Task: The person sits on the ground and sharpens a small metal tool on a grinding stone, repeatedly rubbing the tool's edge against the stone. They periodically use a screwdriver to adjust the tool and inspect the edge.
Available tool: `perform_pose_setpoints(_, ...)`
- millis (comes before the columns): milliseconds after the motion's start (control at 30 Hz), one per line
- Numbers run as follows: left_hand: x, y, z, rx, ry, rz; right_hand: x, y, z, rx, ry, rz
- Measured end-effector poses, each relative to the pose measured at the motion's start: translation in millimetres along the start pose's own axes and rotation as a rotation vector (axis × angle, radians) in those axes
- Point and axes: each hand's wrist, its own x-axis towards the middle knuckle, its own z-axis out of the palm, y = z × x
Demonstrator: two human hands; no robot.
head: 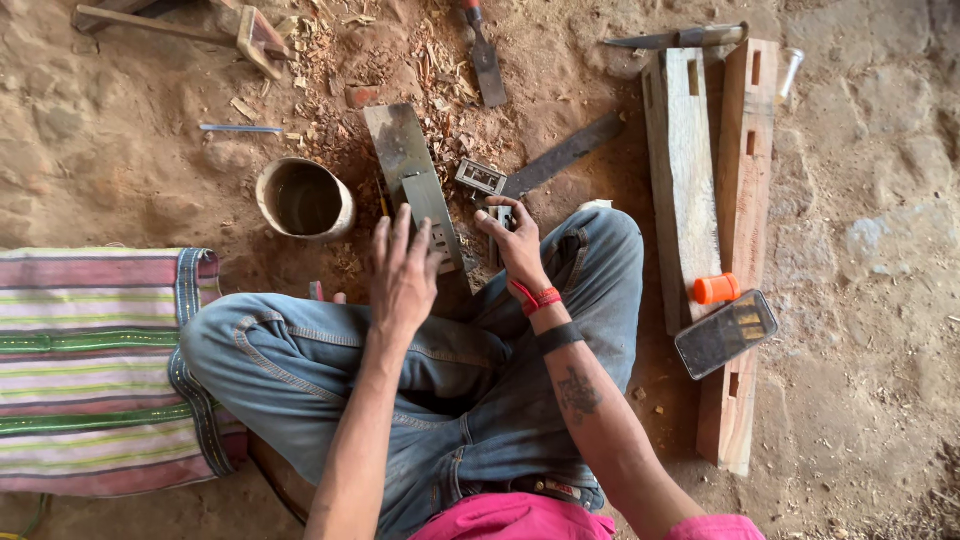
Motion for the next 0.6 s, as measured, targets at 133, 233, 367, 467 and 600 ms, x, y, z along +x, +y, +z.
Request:
perform_pose_setpoints(133, -17.0, 22.2, -11.5, -0.018, 0.017, -0.017, -0.3, 0.3, -1.7, 0.042, 0.001, 0.000)
perform_pose_setpoints(233, -29.8, 35.5, -19.2, -0.014, -0.002, -0.087, 0.4, 0.8, -2.2, -0.026, 0.024, -0.029)
perform_pose_setpoints(367, 2.2, 34.1, -27.4, 0.035, -0.105, -0.208, 2.1, 4.4, -0.1, -0.087, 0.041, -0.015)
perform_pose_setpoints(467, 50.8, 26.6, -32.1, 0.000, -0.101, -0.258, 0.8, 7.3, -1.6, -0.084, 0.016, -0.017)
perform_pose_setpoints(600, 56.9, 27.4, -39.2, -0.066, -0.127, -0.276, 1.1, 5.3, -8.2, 0.020, 0.038, 0.035)
